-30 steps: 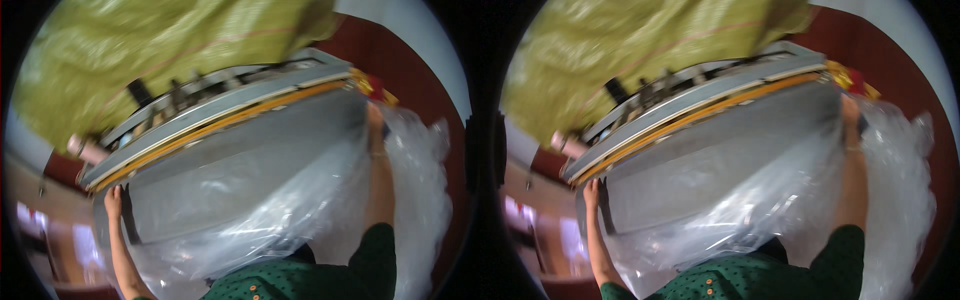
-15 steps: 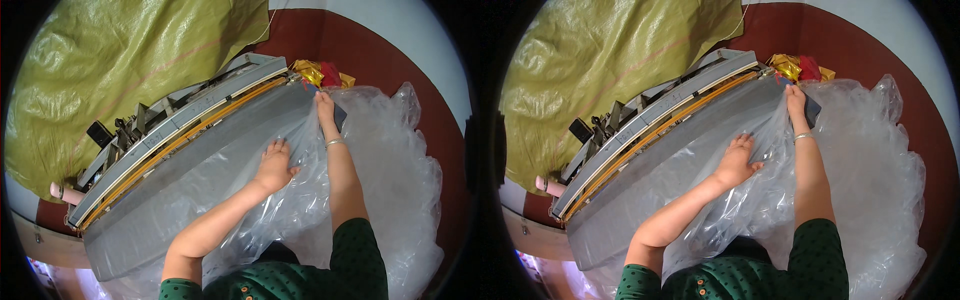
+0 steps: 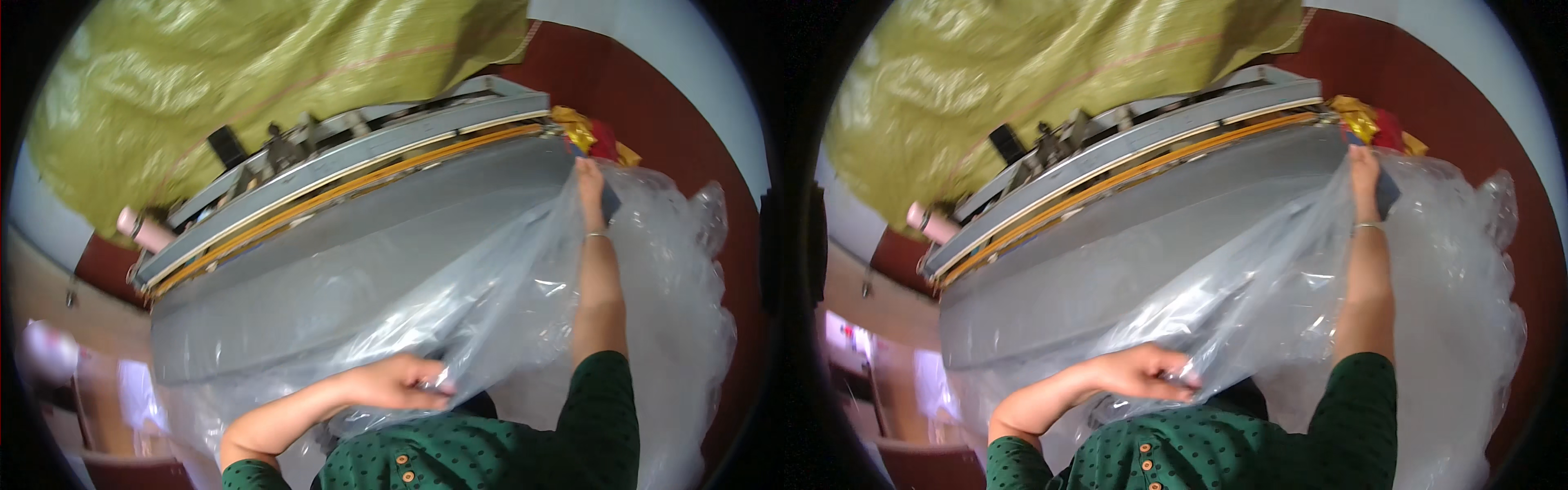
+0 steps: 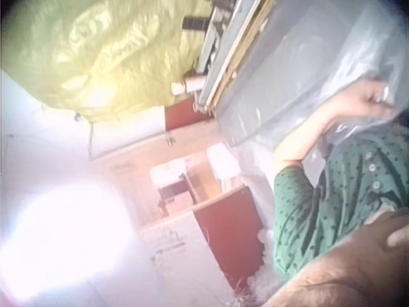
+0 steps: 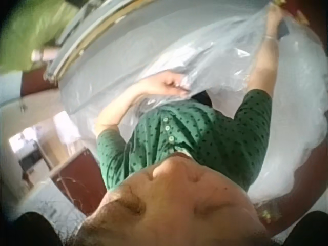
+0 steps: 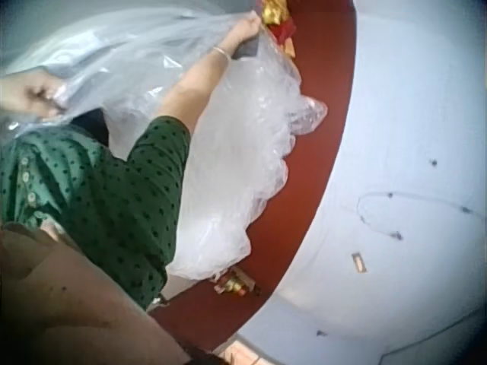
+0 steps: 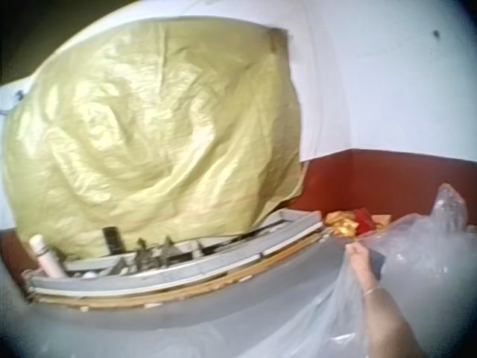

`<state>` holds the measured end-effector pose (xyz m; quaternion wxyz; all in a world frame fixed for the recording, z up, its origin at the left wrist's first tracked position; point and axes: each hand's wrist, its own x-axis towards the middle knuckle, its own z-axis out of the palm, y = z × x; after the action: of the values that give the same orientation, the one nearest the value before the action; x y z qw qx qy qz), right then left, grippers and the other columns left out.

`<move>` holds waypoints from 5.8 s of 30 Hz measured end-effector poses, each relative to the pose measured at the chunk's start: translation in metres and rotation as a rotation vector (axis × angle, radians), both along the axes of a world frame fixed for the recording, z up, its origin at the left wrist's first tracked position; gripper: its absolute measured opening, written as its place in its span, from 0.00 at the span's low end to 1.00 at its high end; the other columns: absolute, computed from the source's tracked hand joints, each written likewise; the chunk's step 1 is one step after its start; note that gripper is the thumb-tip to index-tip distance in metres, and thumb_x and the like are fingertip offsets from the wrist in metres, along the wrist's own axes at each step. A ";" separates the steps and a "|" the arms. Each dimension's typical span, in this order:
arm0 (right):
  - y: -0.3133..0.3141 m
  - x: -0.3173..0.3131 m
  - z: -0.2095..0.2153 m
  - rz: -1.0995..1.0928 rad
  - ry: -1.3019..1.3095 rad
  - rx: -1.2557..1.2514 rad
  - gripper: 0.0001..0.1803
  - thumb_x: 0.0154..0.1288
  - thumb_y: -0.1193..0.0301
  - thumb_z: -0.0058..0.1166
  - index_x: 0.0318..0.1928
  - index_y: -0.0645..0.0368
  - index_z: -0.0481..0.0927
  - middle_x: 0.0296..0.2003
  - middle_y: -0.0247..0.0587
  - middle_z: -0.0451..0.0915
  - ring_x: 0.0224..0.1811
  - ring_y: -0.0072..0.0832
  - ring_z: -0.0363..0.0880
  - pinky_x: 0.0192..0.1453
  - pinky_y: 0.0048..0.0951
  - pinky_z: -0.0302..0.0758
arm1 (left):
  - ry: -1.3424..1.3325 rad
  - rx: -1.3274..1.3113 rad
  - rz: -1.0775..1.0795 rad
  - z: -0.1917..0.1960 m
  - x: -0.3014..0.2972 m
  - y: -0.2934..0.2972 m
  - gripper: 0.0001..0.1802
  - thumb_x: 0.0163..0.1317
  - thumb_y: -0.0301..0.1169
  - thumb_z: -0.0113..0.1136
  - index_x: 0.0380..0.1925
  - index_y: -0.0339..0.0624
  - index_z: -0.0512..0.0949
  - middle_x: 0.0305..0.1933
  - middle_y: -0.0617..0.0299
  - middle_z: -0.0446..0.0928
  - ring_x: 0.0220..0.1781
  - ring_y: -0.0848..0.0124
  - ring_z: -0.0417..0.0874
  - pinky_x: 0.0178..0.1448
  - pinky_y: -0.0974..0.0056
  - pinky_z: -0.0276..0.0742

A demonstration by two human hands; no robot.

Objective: The person wraps a large, rectangular upholstered furniture piece with a clear plastic sheet. They repeatedly lift, fold, and smooth the plastic over the surface of the item, ensuring it is fully covered. The task involves handling the plastic and the furniture piece by hand to achieve a protective covering.

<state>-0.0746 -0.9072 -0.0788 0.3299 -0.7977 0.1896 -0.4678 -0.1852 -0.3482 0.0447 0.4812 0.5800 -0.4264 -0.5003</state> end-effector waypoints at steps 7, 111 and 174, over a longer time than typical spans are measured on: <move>-0.033 -0.002 -0.011 -0.034 0.099 -0.051 0.17 0.66 0.60 0.46 0.32 0.63 0.74 0.26 0.40 0.76 0.30 0.26 0.70 0.39 0.30 0.69 | -0.507 0.769 0.764 0.068 -0.089 0.216 0.06 0.47 0.28 0.58 0.24 0.36 0.76 0.18 0.58 0.74 0.19 0.68 0.74 0.26 0.67 0.68; 0.459 0.072 0.084 1.118 0.305 -0.023 0.08 0.55 0.72 0.59 0.24 0.62 0.75 0.17 0.33 0.73 0.21 0.20 0.69 0.26 0.24 0.66 | -0.996 0.094 1.796 -0.020 0.065 0.397 0.10 0.61 0.25 0.52 0.41 0.34 0.70 0.39 0.62 0.76 0.40 0.74 0.75 0.45 0.72 0.69; 0.084 -0.183 0.010 0.273 0.596 0.035 0.11 0.52 0.79 0.56 0.19 0.60 0.67 0.14 0.21 0.58 0.18 0.11 0.52 0.20 0.20 0.50 | -1.337 0.359 0.804 -0.055 0.117 0.226 0.39 0.57 0.51 0.53 0.62 0.37 0.58 0.69 0.51 0.52 0.71 0.54 0.48 0.68 0.46 0.48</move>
<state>-0.2581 -0.8235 -0.0692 0.3331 -0.9118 0.1771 -0.1620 -0.0682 -0.1224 -0.0105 0.1664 0.9349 -0.2957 0.1042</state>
